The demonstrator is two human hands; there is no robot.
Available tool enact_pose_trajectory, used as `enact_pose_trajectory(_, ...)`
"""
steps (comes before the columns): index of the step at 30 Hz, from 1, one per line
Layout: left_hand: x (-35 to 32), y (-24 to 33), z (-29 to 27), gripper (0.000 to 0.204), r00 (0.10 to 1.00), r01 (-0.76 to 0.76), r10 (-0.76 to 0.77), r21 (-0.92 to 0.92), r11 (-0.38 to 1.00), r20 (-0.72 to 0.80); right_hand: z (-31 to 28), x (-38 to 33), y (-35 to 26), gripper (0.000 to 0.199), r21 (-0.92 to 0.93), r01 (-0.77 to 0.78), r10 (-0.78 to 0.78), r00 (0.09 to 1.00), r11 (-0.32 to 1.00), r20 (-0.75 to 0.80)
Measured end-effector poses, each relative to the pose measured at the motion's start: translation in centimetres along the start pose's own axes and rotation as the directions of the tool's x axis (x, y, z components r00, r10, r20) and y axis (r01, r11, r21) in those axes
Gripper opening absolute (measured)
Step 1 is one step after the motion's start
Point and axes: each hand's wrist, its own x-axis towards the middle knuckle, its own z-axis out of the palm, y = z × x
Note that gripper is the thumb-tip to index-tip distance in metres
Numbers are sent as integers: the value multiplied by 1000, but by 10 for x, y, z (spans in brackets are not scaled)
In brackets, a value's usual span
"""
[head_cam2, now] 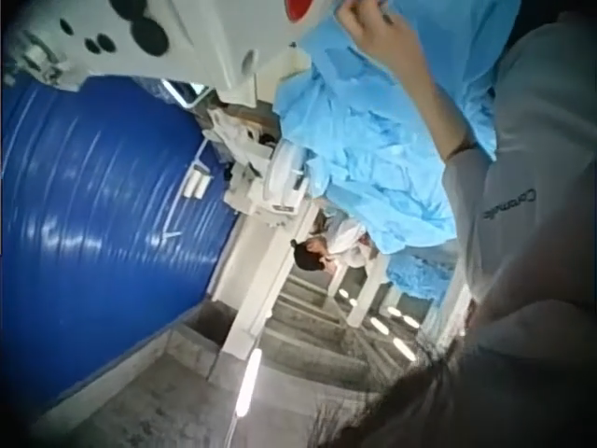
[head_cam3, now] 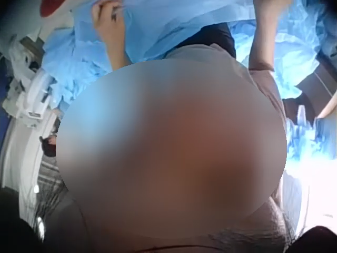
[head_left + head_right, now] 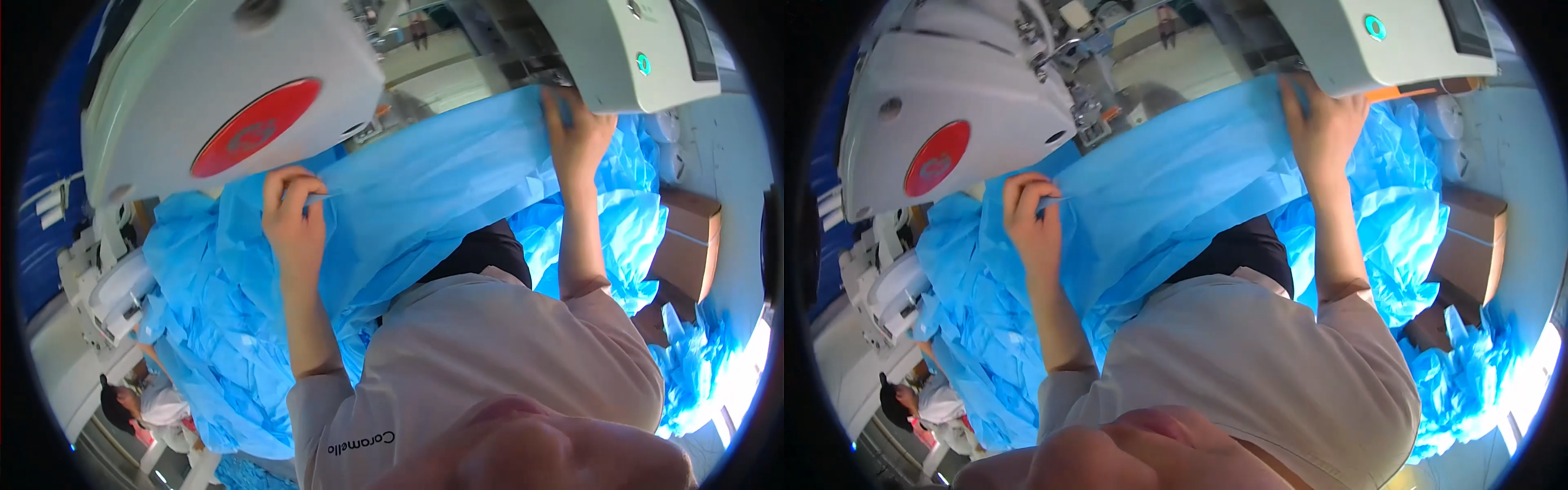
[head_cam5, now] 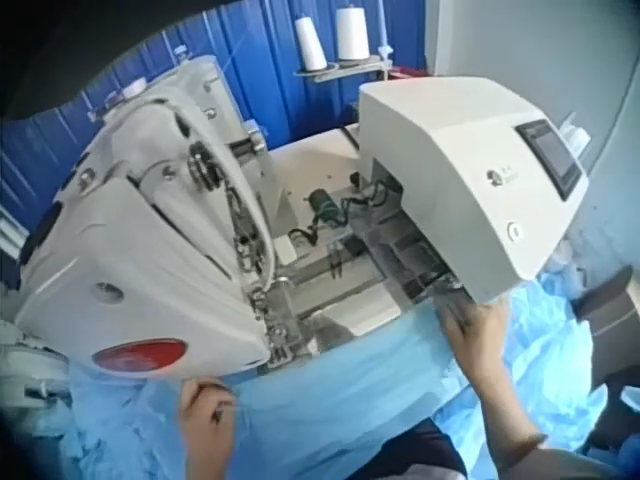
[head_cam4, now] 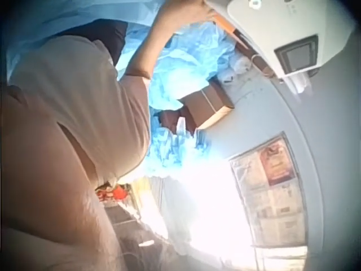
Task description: Arranging and smoothing out large pieces of blue fabric at a factory workstation.
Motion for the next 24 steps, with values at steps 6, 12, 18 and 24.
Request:
enact_pose_trajectory(6,4,-21,25,13,967,-84,97,65,994,-235,19,5,22,14,-335,317,-289,948,888,130)
enact_pose_trajectory(12,2,-46,14,9,980,119,-121,-18,993,-159,44,16,13,30,-203,197,-204,979,959,-13)
enact_pose_trajectory(18,-50,-73,-62,21,963,256,-225,-250,934,146,58,-8,-50,34,-222,636,-505,741,739,441)
enact_pose_trajectory(24,-105,-78,-97,26,918,374,-362,-52,926,160,77,-16,-53,38,-230,622,-466,740,749,484)
